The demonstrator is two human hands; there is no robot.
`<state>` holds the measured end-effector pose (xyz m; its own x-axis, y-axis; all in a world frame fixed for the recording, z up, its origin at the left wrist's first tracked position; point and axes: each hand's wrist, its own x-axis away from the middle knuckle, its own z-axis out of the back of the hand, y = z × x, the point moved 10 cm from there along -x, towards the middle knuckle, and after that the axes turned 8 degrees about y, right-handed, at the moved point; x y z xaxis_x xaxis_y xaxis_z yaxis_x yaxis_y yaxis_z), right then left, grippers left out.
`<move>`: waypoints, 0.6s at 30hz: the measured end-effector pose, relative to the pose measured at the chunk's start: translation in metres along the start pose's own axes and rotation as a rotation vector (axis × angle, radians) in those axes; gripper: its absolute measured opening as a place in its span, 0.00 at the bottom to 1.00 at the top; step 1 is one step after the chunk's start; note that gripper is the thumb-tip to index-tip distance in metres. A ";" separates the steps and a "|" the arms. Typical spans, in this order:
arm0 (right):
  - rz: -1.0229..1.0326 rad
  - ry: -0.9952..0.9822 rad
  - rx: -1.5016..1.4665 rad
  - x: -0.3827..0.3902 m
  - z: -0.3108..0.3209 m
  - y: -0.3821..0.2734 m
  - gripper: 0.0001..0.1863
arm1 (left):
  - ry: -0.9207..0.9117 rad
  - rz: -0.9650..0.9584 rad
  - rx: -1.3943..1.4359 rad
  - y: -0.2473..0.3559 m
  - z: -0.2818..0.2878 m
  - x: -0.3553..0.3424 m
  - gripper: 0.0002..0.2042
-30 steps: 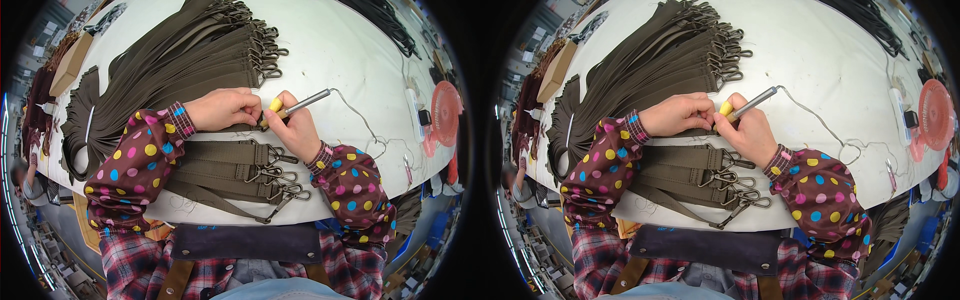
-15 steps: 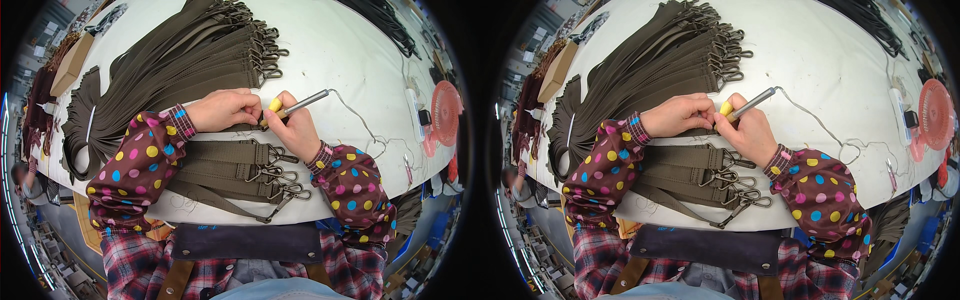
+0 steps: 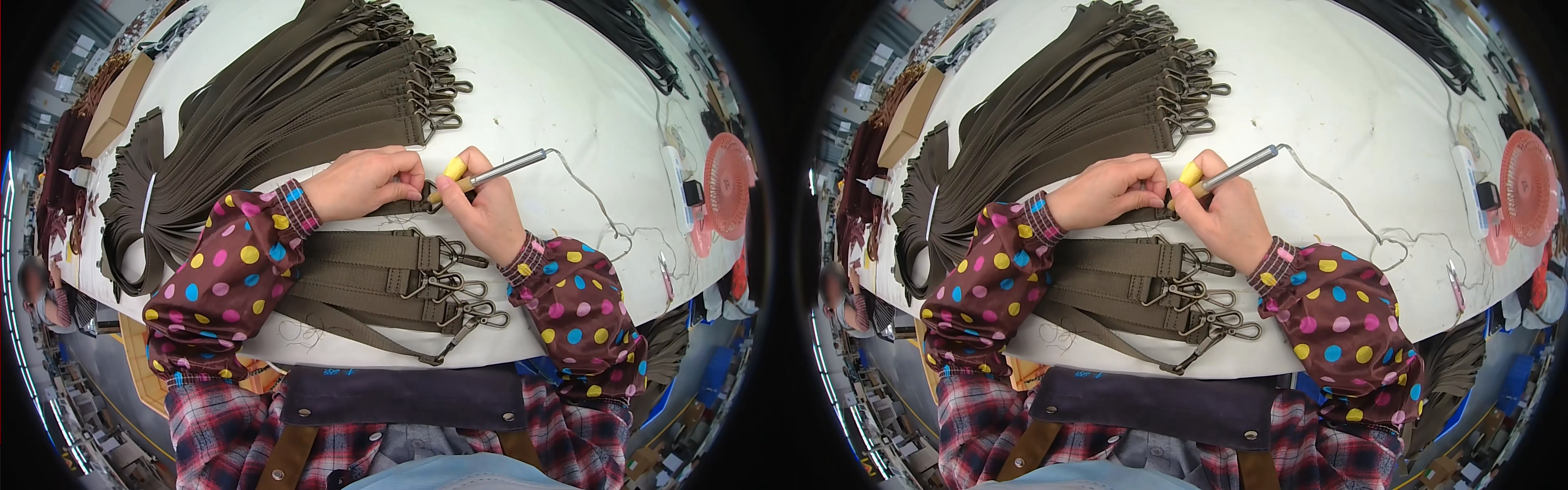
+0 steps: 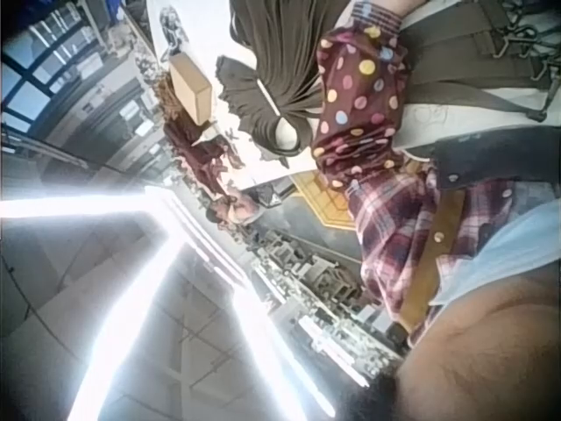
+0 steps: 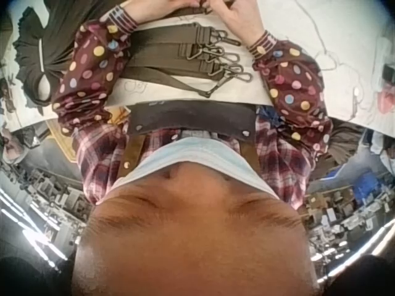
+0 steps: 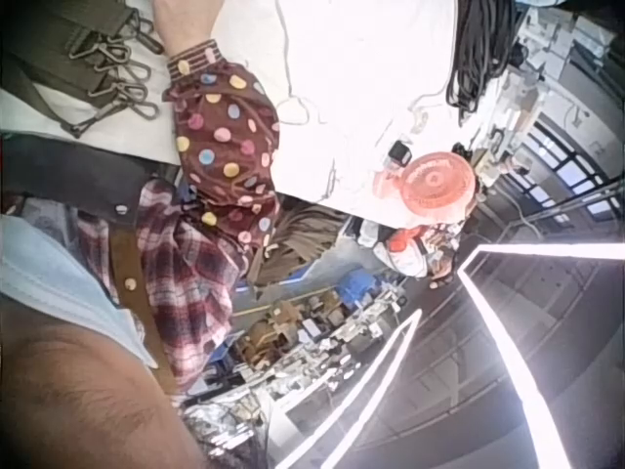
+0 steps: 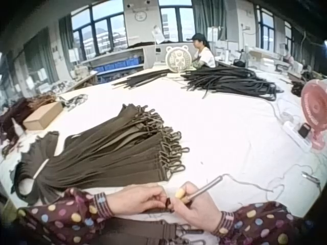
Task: Using a heated tool to finish or mark the ends and hardware attachment points of leather straps.
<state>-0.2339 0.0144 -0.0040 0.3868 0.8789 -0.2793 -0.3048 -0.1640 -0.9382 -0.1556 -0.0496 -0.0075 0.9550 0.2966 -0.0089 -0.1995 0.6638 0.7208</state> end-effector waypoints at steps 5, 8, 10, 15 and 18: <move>0.021 -0.012 0.024 0.000 -0.003 -0.001 0.10 | 0.014 -0.018 -0.002 -0.002 0.000 0.001 0.06; 0.019 -0.014 0.046 0.000 -0.004 0.001 0.11 | 0.017 -0.016 -0.003 -0.002 0.001 0.001 0.06; 0.017 -0.012 0.032 0.000 -0.004 0.002 0.11 | 0.015 -0.012 0.000 -0.002 0.001 0.001 0.06; 0.024 -0.009 0.051 0.000 -0.002 -0.001 0.10 | 0.029 -0.013 0.012 -0.001 0.001 0.001 0.06; 0.020 -0.002 0.035 0.000 -0.002 -0.002 0.10 | 0.066 0.029 0.010 -0.008 0.002 0.001 0.06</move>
<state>-0.2316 0.0136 -0.0024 0.3785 0.8766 -0.2972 -0.3425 -0.1657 -0.9248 -0.1527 -0.0559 -0.0121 0.9322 0.3605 -0.0330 -0.2246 0.6475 0.7282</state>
